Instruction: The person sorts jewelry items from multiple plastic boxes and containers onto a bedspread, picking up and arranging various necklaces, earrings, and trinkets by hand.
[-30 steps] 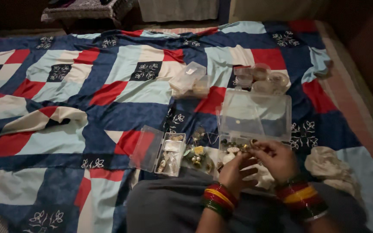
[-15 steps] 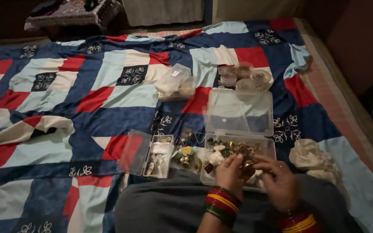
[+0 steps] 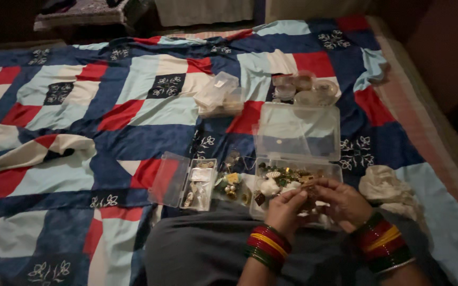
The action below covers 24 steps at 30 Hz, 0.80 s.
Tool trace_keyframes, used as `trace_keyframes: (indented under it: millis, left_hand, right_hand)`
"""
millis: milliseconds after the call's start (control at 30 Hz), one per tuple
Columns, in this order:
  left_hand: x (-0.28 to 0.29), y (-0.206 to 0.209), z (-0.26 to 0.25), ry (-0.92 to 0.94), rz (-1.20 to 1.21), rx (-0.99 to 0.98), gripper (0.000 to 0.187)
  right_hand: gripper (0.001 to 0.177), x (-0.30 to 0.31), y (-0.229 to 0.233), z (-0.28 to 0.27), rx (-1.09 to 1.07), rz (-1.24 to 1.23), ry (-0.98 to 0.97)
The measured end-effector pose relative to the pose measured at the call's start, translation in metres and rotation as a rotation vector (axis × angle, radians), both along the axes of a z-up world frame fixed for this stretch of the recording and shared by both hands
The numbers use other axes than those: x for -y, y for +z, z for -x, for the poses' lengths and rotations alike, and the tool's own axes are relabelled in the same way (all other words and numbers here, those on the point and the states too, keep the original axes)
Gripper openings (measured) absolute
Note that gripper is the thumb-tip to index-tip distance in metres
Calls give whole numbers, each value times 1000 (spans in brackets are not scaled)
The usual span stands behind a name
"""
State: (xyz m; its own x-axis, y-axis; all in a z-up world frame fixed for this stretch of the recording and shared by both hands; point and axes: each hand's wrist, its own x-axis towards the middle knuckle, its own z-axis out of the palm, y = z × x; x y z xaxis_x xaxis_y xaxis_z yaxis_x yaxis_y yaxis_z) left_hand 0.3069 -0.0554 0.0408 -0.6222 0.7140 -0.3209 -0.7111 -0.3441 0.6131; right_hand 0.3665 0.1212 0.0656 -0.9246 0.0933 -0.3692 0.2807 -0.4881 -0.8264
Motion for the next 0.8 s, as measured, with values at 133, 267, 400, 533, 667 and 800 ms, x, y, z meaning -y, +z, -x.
trace_keyframes:
  millis: [133, 267, 400, 533, 667, 800]
  left_hand:
    - [6, -4, 0, -74, -61, 20, 23]
    - [6, -8, -1, -94, -53, 0, 24]
    - [11, -17, 14, -30, 106, -102, 34]
    - [27, -35, 43, 176, 322, -307, 37]
    - [41, -24, 58, 302, 856, -822, 30]
    - [12, 8, 50, 136, 1058, -984, 27]
  right_hand:
    - [31, -6, -18, -7, 2, 43, 30]
    - [25, -12, -23, -12, 28, 146, 26]
    - [26, -24, -15, -8, -6, 52, -39]
    - [24, -37, 1, -5, -28, -12, -160]
    - [27, -45, 9, -11, -79, 18, -230]
    - [35, -47, 2, -18, -118, 62, -224]
